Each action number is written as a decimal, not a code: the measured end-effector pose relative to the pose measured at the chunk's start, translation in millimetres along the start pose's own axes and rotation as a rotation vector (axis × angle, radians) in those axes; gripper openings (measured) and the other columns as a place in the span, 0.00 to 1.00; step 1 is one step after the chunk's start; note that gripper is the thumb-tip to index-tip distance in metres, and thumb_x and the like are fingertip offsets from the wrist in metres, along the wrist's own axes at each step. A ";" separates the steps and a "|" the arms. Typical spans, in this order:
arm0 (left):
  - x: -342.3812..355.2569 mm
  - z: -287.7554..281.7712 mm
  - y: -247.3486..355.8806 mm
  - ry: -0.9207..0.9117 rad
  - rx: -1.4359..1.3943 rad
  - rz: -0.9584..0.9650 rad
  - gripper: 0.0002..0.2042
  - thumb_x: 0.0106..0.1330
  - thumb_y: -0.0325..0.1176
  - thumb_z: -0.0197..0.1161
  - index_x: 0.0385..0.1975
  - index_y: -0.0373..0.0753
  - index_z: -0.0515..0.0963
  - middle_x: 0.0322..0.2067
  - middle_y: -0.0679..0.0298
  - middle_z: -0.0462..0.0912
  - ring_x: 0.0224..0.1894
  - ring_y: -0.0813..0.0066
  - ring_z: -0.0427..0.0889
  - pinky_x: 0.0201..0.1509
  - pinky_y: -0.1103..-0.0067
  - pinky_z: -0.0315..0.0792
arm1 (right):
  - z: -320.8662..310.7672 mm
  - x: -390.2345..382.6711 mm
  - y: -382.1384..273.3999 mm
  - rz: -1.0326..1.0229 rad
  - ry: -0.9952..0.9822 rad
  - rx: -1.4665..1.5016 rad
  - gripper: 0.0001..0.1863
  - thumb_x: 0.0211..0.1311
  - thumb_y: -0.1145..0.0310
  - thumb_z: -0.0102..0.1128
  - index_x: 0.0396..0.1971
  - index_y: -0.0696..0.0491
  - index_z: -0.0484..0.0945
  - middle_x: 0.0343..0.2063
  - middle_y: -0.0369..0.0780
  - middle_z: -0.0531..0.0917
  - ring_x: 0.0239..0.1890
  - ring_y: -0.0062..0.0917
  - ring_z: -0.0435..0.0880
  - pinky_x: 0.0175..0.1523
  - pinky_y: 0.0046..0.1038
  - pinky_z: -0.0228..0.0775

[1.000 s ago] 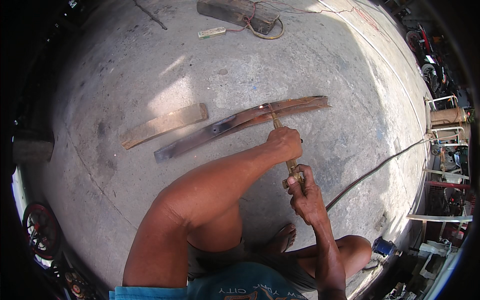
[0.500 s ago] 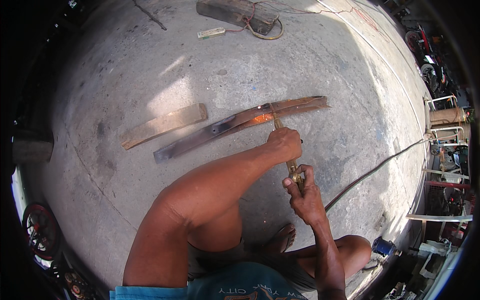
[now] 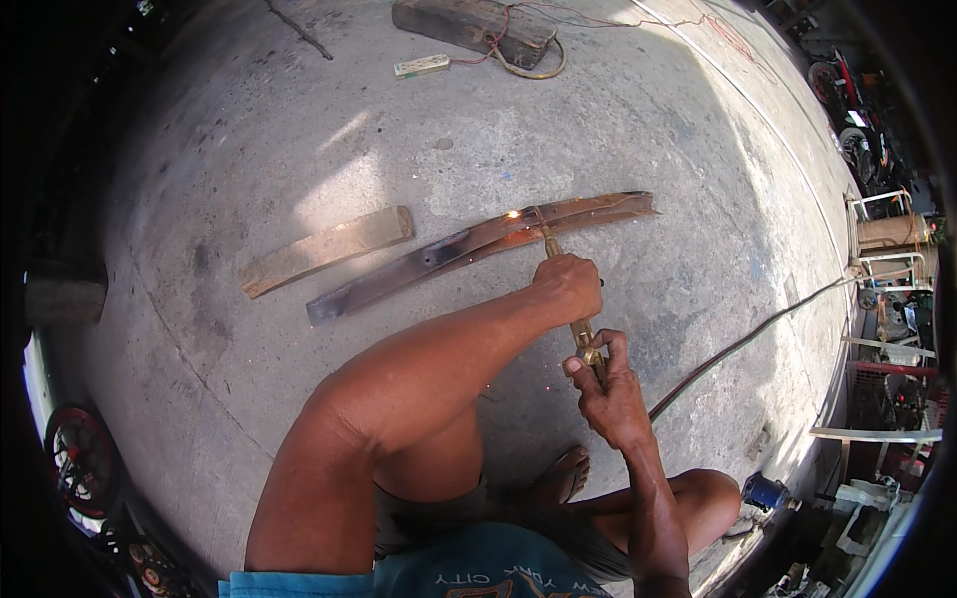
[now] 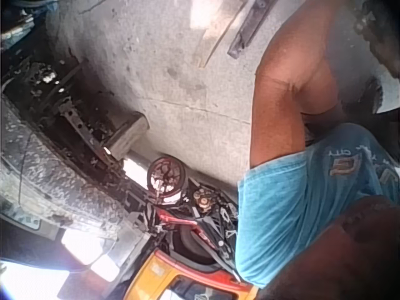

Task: The person uses a welding torch to join two metal pieces on the floor. They hold the torch steadily, moving it along the seam to create a weld while sparks fly. The person remains seated throughout the process.

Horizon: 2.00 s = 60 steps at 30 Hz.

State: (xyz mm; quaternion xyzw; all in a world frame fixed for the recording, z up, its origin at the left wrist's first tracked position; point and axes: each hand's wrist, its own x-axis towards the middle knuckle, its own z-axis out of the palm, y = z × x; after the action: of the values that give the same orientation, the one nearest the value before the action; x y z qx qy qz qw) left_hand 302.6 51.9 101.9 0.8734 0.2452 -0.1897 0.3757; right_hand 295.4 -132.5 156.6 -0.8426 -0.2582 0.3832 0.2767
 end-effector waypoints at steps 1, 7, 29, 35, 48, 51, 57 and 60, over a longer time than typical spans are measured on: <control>-0.8 -1.1 0.6 -0.010 0.001 -0.014 0.13 0.57 0.33 0.67 0.39 0.36 0.89 0.41 0.51 0.90 0.48 0.57 0.89 0.51 0.67 0.82 | 0.4 0.5 0.5 0.006 -0.005 0.005 0.19 0.75 0.61 0.61 0.54 0.46 0.61 0.24 0.44 0.82 0.26 0.31 0.81 0.36 0.38 0.72; 2.8 2.1 -1.4 0.001 0.028 0.027 0.14 0.54 0.35 0.67 0.36 0.35 0.88 0.36 0.51 0.90 0.43 0.54 0.90 0.47 0.65 0.83 | -0.6 -0.3 1.1 0.002 -0.001 -0.001 0.19 0.75 0.59 0.61 0.54 0.46 0.62 0.24 0.44 0.81 0.27 0.32 0.81 0.36 0.38 0.71; -1.8 -2.6 1.3 -0.013 0.034 0.012 0.13 0.56 0.34 0.67 0.38 0.35 0.88 0.40 0.51 0.90 0.46 0.56 0.89 0.49 0.66 0.82 | 1.4 1.2 6.0 -0.045 0.015 0.029 0.20 0.74 0.60 0.62 0.53 0.48 0.61 0.24 0.36 0.78 0.22 0.20 0.72 0.29 0.29 0.66; -1.3 -0.8 -0.3 0.012 0.019 0.026 0.13 0.55 0.34 0.67 0.36 0.34 0.88 0.37 0.50 0.90 0.43 0.55 0.89 0.46 0.64 0.83 | -0.4 0.0 2.0 -0.029 0.005 0.015 0.20 0.74 0.59 0.62 0.52 0.47 0.61 0.24 0.39 0.79 0.23 0.24 0.75 0.31 0.32 0.67; -3.9 -4.9 3.6 -0.011 0.008 0.003 0.12 0.56 0.32 0.67 0.38 0.36 0.89 0.40 0.51 0.90 0.48 0.58 0.89 0.51 0.68 0.82 | -2.0 -1.0 -1.3 -0.015 0.006 -0.004 0.19 0.74 0.60 0.62 0.53 0.46 0.61 0.25 0.44 0.82 0.28 0.31 0.82 0.37 0.37 0.72; -4.5 -5.5 3.3 -0.014 0.011 0.008 0.12 0.56 0.32 0.67 0.38 0.36 0.89 0.40 0.51 0.90 0.48 0.57 0.89 0.51 0.68 0.82 | -1.7 -0.6 -1.0 -0.018 0.005 -0.007 0.19 0.74 0.61 0.62 0.53 0.47 0.61 0.25 0.44 0.82 0.28 0.31 0.82 0.37 0.37 0.72; -3.7 -4.3 2.6 -0.015 0.007 -0.007 0.13 0.56 0.32 0.67 0.39 0.36 0.89 0.41 0.52 0.90 0.48 0.58 0.89 0.52 0.68 0.82 | -1.1 -0.1 -0.7 -0.009 0.000 -0.001 0.19 0.74 0.60 0.62 0.53 0.47 0.62 0.24 0.41 0.81 0.26 0.27 0.78 0.35 0.35 0.70; -0.9 -0.1 -0.6 0.011 0.011 0.023 0.13 0.55 0.34 0.67 0.37 0.34 0.88 0.38 0.50 0.90 0.45 0.55 0.89 0.48 0.65 0.83 | -1.2 -0.2 -1.6 -0.003 -0.001 -0.005 0.19 0.74 0.60 0.62 0.54 0.47 0.62 0.24 0.44 0.82 0.27 0.31 0.82 0.36 0.37 0.72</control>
State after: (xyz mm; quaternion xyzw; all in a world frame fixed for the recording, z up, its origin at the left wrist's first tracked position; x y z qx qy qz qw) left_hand 301.5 52.0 102.1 0.8791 0.2363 -0.1820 0.3718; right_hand 295.8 -131.8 158.5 -0.8426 -0.2606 0.3825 0.2751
